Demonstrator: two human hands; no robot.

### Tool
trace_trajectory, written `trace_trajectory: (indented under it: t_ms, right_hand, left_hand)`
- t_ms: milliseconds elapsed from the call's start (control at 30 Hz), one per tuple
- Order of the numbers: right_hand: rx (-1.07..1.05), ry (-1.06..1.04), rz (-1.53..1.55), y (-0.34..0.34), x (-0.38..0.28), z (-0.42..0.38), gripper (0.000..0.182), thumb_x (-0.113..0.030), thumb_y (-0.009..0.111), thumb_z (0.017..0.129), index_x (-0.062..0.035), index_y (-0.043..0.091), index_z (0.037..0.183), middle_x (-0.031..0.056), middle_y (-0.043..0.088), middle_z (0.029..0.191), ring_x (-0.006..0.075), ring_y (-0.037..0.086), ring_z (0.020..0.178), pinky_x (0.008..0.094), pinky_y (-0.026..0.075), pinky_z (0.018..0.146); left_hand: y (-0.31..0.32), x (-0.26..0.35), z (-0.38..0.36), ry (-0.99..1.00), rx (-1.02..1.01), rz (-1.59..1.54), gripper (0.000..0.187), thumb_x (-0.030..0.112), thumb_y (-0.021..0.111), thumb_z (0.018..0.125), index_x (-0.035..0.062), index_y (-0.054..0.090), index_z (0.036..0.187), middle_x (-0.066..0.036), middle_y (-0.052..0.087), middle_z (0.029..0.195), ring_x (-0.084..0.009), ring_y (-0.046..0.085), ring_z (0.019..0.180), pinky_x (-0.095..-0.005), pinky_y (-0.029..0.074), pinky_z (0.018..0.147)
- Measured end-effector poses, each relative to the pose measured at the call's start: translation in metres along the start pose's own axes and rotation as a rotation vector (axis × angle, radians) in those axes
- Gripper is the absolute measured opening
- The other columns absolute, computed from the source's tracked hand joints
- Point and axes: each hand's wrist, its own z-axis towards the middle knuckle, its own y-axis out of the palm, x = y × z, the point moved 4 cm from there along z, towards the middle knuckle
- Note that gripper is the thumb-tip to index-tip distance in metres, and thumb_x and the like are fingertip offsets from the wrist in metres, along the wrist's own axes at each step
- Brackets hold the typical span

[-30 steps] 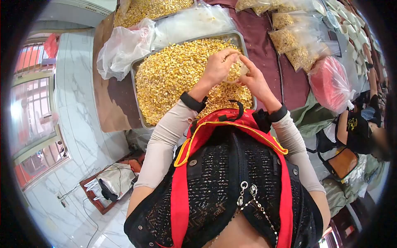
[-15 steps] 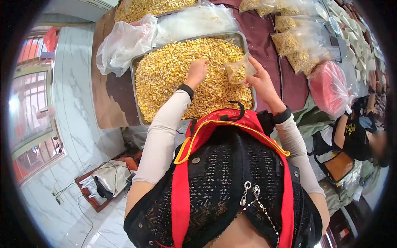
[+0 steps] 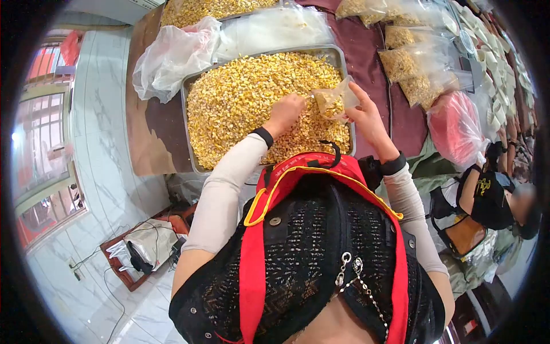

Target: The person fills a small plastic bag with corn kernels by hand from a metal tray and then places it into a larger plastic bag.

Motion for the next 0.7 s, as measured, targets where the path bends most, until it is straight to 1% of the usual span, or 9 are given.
trace_trajectory:
  t_ms: [67,133,167,267,367,433,533,567,700]
  right_hand:
    - [-0.002,0.019,0.003,0.000,0.002,-0.001,0.064,0.005,0.050,0.070,0.0004,0.034,0.132,0.0090,0.048,0.119,0.0112,0.054,0.076,0.0233,0.046,0.066]
    - [0.020,-0.036,-0.028,0.000,0.000,-0.002,0.062,0.003,0.048,0.074,-0.0027,0.032,0.134,0.0058,0.054,0.103,0.0082,0.051,0.071,0.0216,0.043,0.064]
    - [0.019,-0.036,-0.026,0.000,0.001,-0.002,0.062,0.003,0.048,0.074,-0.0027,0.032,0.134,0.0058,0.054,0.103,0.0082,0.051,0.071,0.0216,0.043,0.064]
    - [0.017,-0.113,-0.038,0.001,0.008,0.002,0.063,0.004,0.048,0.072,-0.0025,0.033,0.133,0.0057,0.048,0.117,0.0083,0.051,0.074,0.0220,0.043,0.064]
    - [-0.010,-0.230,-0.231,-0.001,0.012,0.004,0.064,0.005,0.047,0.071,-0.0020,0.034,0.133,0.0046,0.041,0.126,0.0081,0.050,0.075,0.0220,0.043,0.065]
    - [-0.041,-0.093,-0.107,-0.001,0.010,0.002,0.063,0.003,0.050,0.068,0.0010,0.037,0.129,0.0145,0.035,0.136,0.0200,0.047,0.111,0.0252,0.042,0.084]
    - [-0.055,-0.018,-0.064,0.003,-0.001,-0.004,0.063,0.002,0.050,0.068,0.0016,0.036,0.129,0.0158,0.035,0.136,0.0209,0.045,0.114,0.0259,0.041,0.086]
    - [-0.047,-0.019,-0.061,0.003,0.003,-0.004,0.063,0.002,0.050,0.068,0.0016,0.036,0.129,0.0158,0.035,0.136,0.0209,0.045,0.114,0.0259,0.041,0.086]
    - [-0.014,-0.142,-0.120,0.006,0.005,-0.002,0.065,0.003,0.050,0.067,0.0020,0.035,0.130,0.0167,0.036,0.135,0.0212,0.045,0.113,0.0274,0.042,0.084]
  left_hand:
    - [-0.005,-0.005,0.005,0.045,0.001,0.112,0.019,0.028,0.052,0.085,0.0088,0.054,0.084,-0.006,0.056,0.080,-0.0236,0.057,0.069,-0.0367,0.047,0.055]
    - [-0.014,-0.026,0.005,-0.814,-0.096,-1.281,0.015,0.021,0.048,0.087,0.0099,0.056,0.093,-0.004,0.058,0.083,-0.0172,0.058,0.071,-0.0318,0.046,0.047]
    - [-0.020,-0.024,0.002,-0.826,-0.092,-1.612,0.025,0.028,0.046,0.089,0.0089,0.055,0.103,-0.005,0.058,0.084,-0.0145,0.058,0.071,-0.0277,0.047,0.045]
    - [-0.032,-0.014,-0.001,-0.848,-0.042,-2.083,0.029,0.030,0.048,0.088,0.0077,0.054,0.107,-0.008,0.058,0.082,-0.0159,0.058,0.069,-0.0244,0.048,0.048]
    - [-0.040,-0.004,0.002,-0.797,0.006,-2.219,0.030,0.034,0.046,0.089,0.0077,0.054,0.102,-0.009,0.058,0.080,-0.0177,0.057,0.069,-0.0264,0.050,0.054]
    - [-0.042,0.002,0.008,-0.811,0.041,-2.365,0.031,0.038,0.046,0.089,0.0091,0.055,0.093,-0.008,0.057,0.079,-0.0185,0.055,0.067,-0.0284,0.048,0.054]
    - [-0.061,0.025,0.028,-0.578,-0.055,-2.486,0.029,0.038,0.047,0.089,0.0099,0.054,0.088,-0.008,0.057,0.079,-0.0180,0.054,0.065,-0.0268,0.044,0.051]
    - [-0.076,0.042,0.034,-0.563,-0.035,-2.466,0.028,0.036,0.046,0.090,0.0093,0.053,0.087,-0.006,0.051,0.077,-0.0154,0.046,0.067,-0.0250,0.038,0.051]
    - [-0.099,0.088,0.057,-0.485,-0.044,-2.446,0.031,0.040,0.045,0.090,0.0107,0.053,0.084,-0.005,0.051,0.074,-0.0167,0.050,0.068,-0.0289,0.043,0.055]
